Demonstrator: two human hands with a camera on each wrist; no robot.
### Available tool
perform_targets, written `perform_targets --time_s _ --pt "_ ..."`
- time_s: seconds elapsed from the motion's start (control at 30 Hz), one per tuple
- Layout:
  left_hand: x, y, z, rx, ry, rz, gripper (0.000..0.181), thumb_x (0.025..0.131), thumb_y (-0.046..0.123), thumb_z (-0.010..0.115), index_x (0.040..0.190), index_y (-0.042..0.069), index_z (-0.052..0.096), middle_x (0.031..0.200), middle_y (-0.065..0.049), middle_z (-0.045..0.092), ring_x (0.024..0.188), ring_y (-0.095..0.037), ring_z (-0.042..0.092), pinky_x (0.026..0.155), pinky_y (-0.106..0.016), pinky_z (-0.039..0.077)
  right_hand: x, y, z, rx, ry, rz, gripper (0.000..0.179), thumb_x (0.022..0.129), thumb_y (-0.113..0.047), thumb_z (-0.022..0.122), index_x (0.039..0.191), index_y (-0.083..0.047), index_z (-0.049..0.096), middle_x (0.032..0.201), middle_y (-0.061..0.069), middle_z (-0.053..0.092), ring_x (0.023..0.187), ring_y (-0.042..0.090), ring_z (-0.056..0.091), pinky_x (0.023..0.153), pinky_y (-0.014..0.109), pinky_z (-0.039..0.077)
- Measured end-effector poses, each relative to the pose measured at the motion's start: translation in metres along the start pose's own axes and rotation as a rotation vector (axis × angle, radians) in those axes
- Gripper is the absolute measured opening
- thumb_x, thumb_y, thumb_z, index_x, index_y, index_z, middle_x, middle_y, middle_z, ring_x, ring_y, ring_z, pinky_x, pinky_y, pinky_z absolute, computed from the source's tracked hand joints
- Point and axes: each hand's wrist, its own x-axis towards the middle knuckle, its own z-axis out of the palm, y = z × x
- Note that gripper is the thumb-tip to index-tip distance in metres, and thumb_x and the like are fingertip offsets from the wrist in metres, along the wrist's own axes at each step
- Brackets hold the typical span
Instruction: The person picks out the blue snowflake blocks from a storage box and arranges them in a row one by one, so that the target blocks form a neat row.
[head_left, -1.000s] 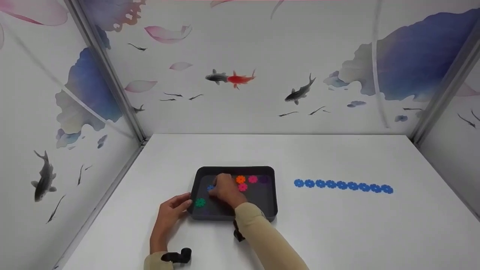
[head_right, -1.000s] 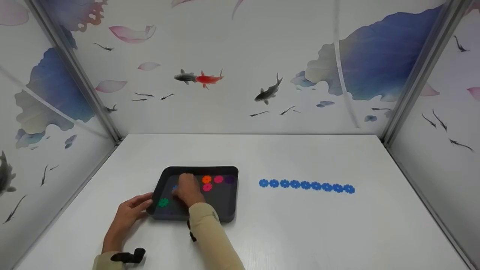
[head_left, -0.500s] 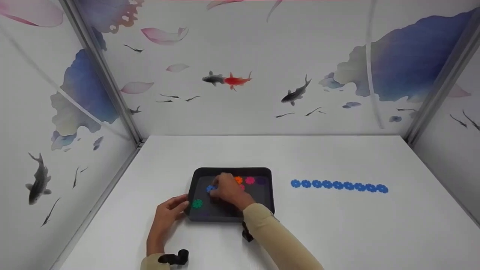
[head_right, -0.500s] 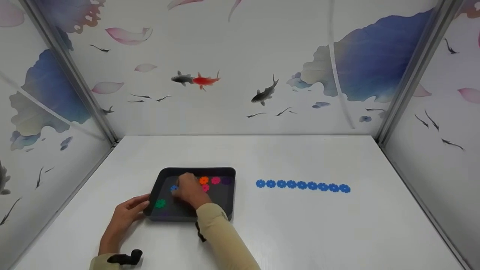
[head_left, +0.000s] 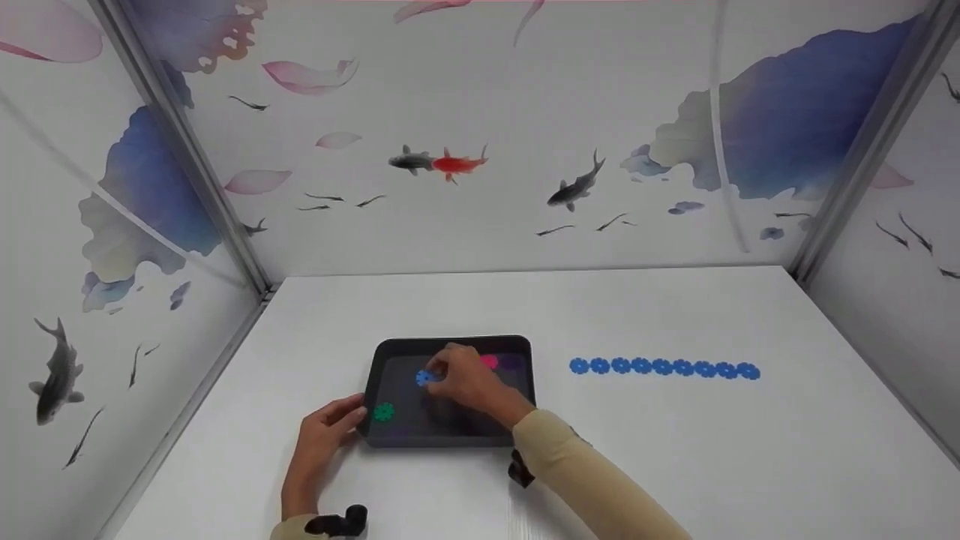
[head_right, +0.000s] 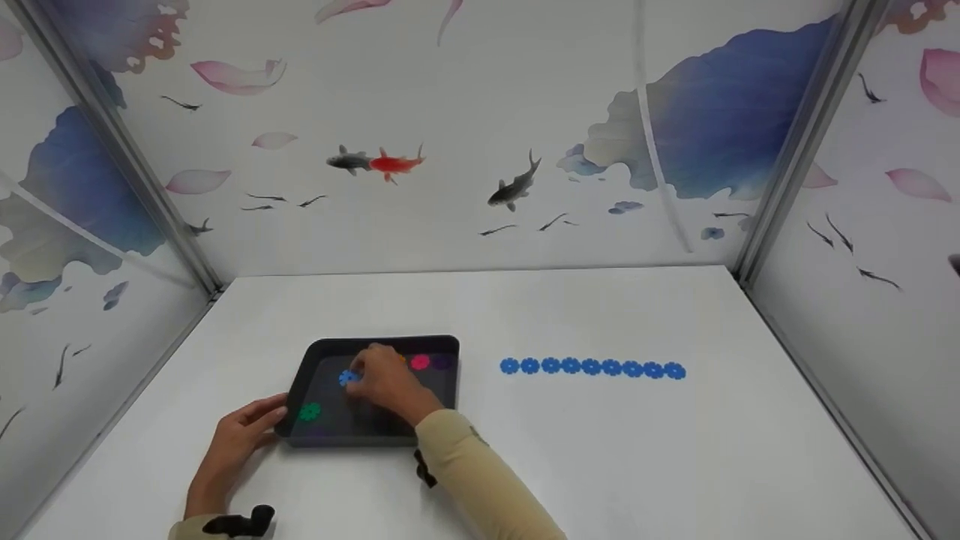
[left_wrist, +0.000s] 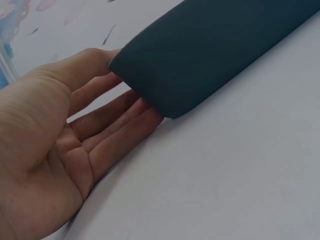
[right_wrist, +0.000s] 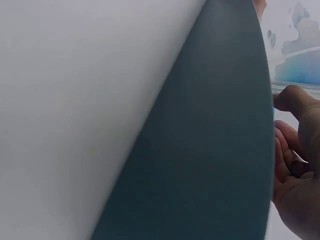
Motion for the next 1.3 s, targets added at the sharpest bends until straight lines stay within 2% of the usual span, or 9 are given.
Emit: perform_targets --time_s 0.1,0.27,0.43,0.57,0.8,1.03,1.3 --pt "0.000 0.001 -0.001 0.010 0.007 -0.002 0.049 0.093 0.033 0.071 0.136 0.011 0.063 0.140 -0.011 0.062 0.123 -0.020 0.061 0.099 -0.035 0.056 -0.007 0.004 -0.011 -0.030 -0.001 0.005 0.024 0.083 -0.015 0.077 0.103 -0.002 0.075 0.095 0.005 0.064 0.085 0.011 0.061 0.075 0.018 0.055" --pt "0.002 0.000 -0.001 -0.011 0.007 -0.008 0.049 0.093 0.032 0.073 0.135 0.011 0.063 0.139 -0.012 0.063 0.121 -0.018 0.063 0.096 -0.032 0.057 -0.019 0.013 -0.028 -0.091 0.015 -0.036 0.022 0.084 -0.013 0.077 0.103 -0.001 0.075 0.094 0.008 0.064 0.088 0.021 0.065 0.075 0.022 0.056" --pt "0.002 -0.001 -0.001 -0.028 0.000 -0.025 0.048 0.094 0.030 0.072 0.137 0.009 0.062 0.140 -0.013 0.062 0.119 -0.016 0.063 0.096 -0.032 0.057 -0.029 0.022 -0.042 -0.124 0.029 -0.041 0.026 0.084 -0.015 0.079 0.105 -0.002 0.075 0.095 0.008 0.065 0.088 0.018 0.063 0.077 0.025 0.059" --pt "0.002 0.001 -0.001 -0.025 -0.003 -0.034 0.048 0.094 0.031 0.071 0.136 0.010 0.062 0.140 -0.012 0.062 0.117 -0.016 0.063 0.097 -0.032 0.056 -0.034 0.030 -0.054 -0.135 0.033 -0.021 0.027 0.084 -0.018 0.081 0.106 -0.003 0.075 0.096 0.008 0.066 0.087 0.016 0.062 0.080 0.028 0.060" --pt "0.001 0.003 -0.001 0.004 -0.003 -0.037 0.050 0.092 0.035 0.072 0.135 0.012 0.063 0.139 -0.012 0.062 0.120 -0.018 0.063 0.098 -0.034 0.056 -0.045 0.045 -0.078 -0.147 0.060 0.024 0.025 0.084 -0.014 0.080 0.105 -0.003 0.074 0.096 0.008 0.065 0.088 0.018 0.063 0.085 0.034 0.061" --pt "0.002 0.002 0.000 0.011 -0.008 -0.033 0.049 0.094 0.035 0.071 0.136 0.012 0.062 0.140 -0.011 0.062 0.122 -0.019 0.061 0.099 -0.034 0.056 -0.059 0.062 -0.101 -0.135 0.130 0.079 0.023 0.082 -0.011 0.081 0.102 -0.004 0.075 0.094 0.007 0.063 0.090 0.024 0.063 0.084 0.036 0.060" --pt "0.003 0.001 0.000 0.005 -0.002 -0.040 0.051 0.092 0.036 0.072 0.136 0.012 0.062 0.139 -0.011 0.062 0.118 -0.015 0.063 0.097 -0.031 0.056 -0.075 0.080 -0.126 -0.179 0.189 0.121 0.025 0.082 -0.015 0.082 0.104 -0.006 0.075 0.095 0.007 0.065 0.090 0.022 0.063 0.083 0.037 0.060"
